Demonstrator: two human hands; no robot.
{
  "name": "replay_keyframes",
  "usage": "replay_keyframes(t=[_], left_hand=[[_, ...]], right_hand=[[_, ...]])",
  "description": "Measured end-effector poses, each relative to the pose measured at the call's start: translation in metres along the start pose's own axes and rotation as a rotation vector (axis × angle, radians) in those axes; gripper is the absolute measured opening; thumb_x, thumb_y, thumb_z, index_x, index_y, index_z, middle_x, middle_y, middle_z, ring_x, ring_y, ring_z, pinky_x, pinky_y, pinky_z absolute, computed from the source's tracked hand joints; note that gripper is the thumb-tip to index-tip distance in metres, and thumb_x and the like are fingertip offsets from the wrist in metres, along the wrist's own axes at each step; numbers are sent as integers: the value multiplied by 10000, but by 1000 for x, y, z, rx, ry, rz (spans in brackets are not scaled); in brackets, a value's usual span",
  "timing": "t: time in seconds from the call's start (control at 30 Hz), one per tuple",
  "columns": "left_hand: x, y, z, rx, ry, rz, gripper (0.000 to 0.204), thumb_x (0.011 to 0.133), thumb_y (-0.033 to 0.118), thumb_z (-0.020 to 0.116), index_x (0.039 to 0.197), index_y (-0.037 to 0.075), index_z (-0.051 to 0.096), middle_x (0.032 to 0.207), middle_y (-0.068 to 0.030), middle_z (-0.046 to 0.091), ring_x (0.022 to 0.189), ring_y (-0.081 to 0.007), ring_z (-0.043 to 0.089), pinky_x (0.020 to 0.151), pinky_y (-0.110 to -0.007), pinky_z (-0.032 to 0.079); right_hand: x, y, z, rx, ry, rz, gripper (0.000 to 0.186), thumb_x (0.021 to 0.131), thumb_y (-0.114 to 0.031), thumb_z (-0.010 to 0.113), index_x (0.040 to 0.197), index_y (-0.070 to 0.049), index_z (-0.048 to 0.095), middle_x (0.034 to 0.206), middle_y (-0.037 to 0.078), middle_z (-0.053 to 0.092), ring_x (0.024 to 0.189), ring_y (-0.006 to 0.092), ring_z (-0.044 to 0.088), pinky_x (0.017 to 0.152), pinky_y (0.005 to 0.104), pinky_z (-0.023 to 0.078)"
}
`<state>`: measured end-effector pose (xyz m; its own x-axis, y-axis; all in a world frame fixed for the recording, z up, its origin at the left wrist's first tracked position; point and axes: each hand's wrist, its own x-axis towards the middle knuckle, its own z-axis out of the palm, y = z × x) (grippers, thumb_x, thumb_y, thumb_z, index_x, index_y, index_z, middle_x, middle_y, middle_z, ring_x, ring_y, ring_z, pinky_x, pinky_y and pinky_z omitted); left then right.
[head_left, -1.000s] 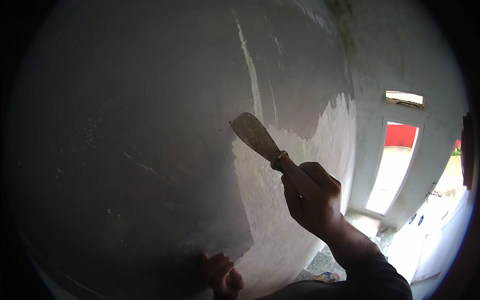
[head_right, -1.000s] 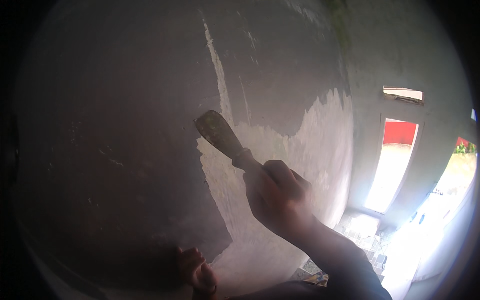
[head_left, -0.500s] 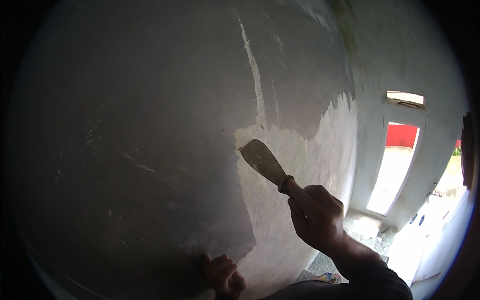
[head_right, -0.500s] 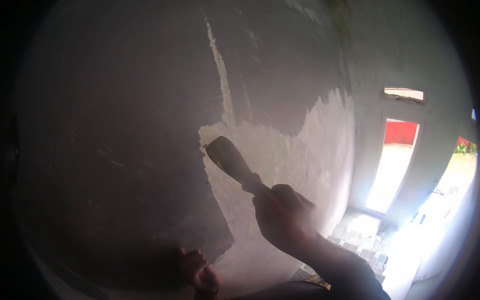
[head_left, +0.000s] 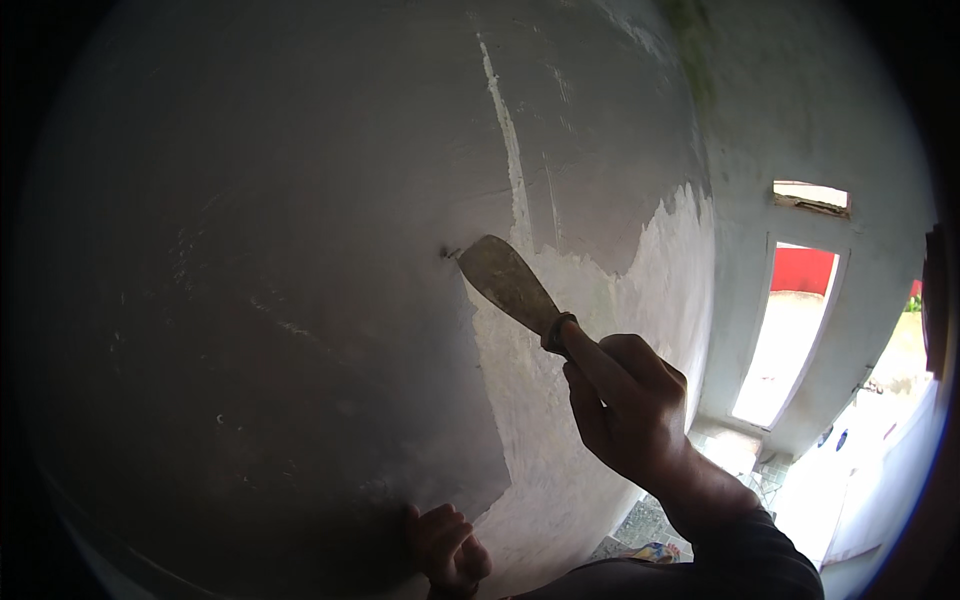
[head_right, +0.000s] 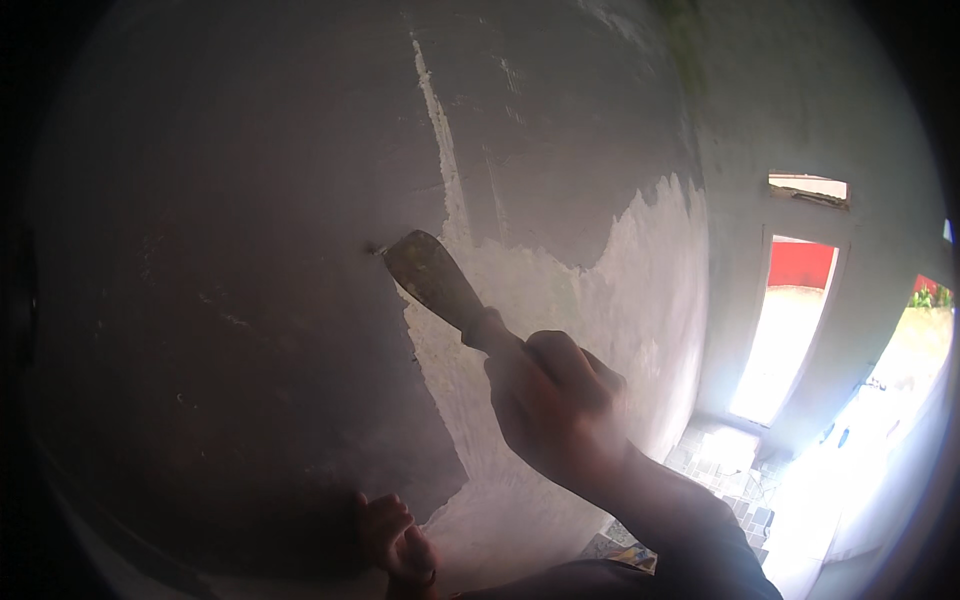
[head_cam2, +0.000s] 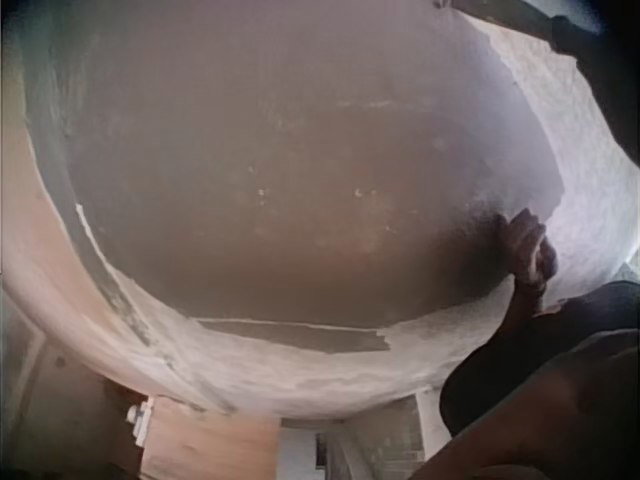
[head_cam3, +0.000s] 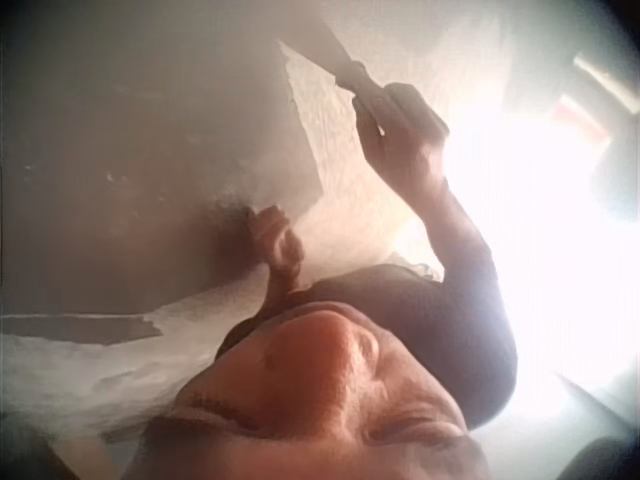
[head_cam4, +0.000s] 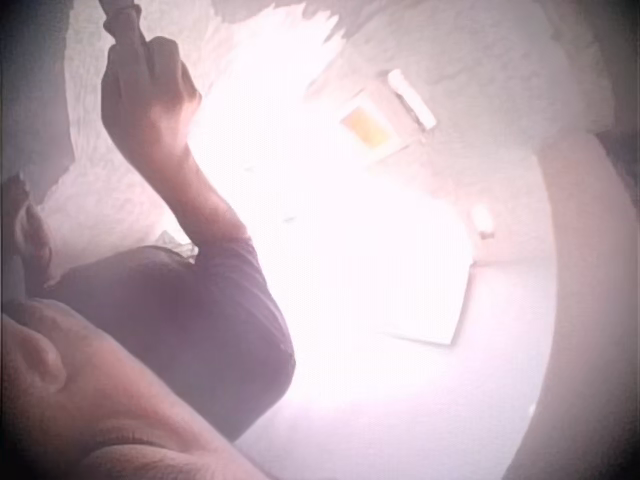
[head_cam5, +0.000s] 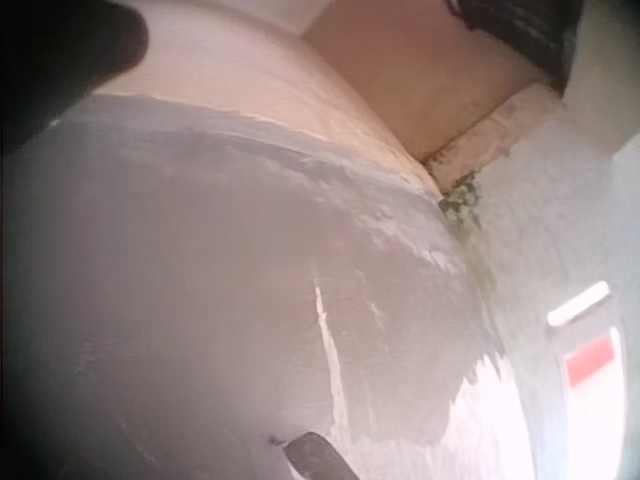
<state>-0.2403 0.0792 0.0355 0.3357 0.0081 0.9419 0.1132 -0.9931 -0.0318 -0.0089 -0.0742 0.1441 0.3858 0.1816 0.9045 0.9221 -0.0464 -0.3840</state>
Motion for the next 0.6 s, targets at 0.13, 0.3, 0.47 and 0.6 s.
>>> replay_keyframes(t=[0.13, 0.3, 0.47, 0.6], left_hand=[[2, 0, 0, -18, -5, 21, 118, 996, 182, 556, 1061, 88, 584, 1066, -106, 645, 1057, -279, 626, 1156, -572, 358], [1, 0, -2, -6, -5, -14, 114, 1001, 182, 560, 1065, 90, 584, 1075, -103, 647, 1061, -276, 626, 1160, -572, 357], [1, 0, 0, -22, 27, 17, 118, 1004, 181, 561, 1070, 91, 597, 1095, -104, 654, 1081, -273, 628, 1166, -573, 351], [0, 0, 1, -14, 10, -26, 112, 1005, 182, 559, 1055, 89, 596, 1084, -105, 652, 1067, -273, 630, 1165, -570, 353]], right_hand=[[4, 0, 1, 19, 47, -92, 419, 809, 45, 745, 1222, -17, 706, 800, 91, 651, 648, 184, 672, 551, 307, 555], [11, 1, 2, 17, 81, -92, 396, 817, 45, 732, 1209, -3, 709, 787, 92, 657, 642, 181, 674, 561, 305, 562], [14, 0, -2, 20, 74, -145, 404, 822, 47, 723, 1223, -1, 705, 793, 103, 656, 642, 187, 674, 561, 306, 559], [12, 4, -1, -2, -10, -28, 410, 821, 35, 730, 1229, -1, 701, 803, 105, 662, 643, 200, 675, 561, 316, 555]])
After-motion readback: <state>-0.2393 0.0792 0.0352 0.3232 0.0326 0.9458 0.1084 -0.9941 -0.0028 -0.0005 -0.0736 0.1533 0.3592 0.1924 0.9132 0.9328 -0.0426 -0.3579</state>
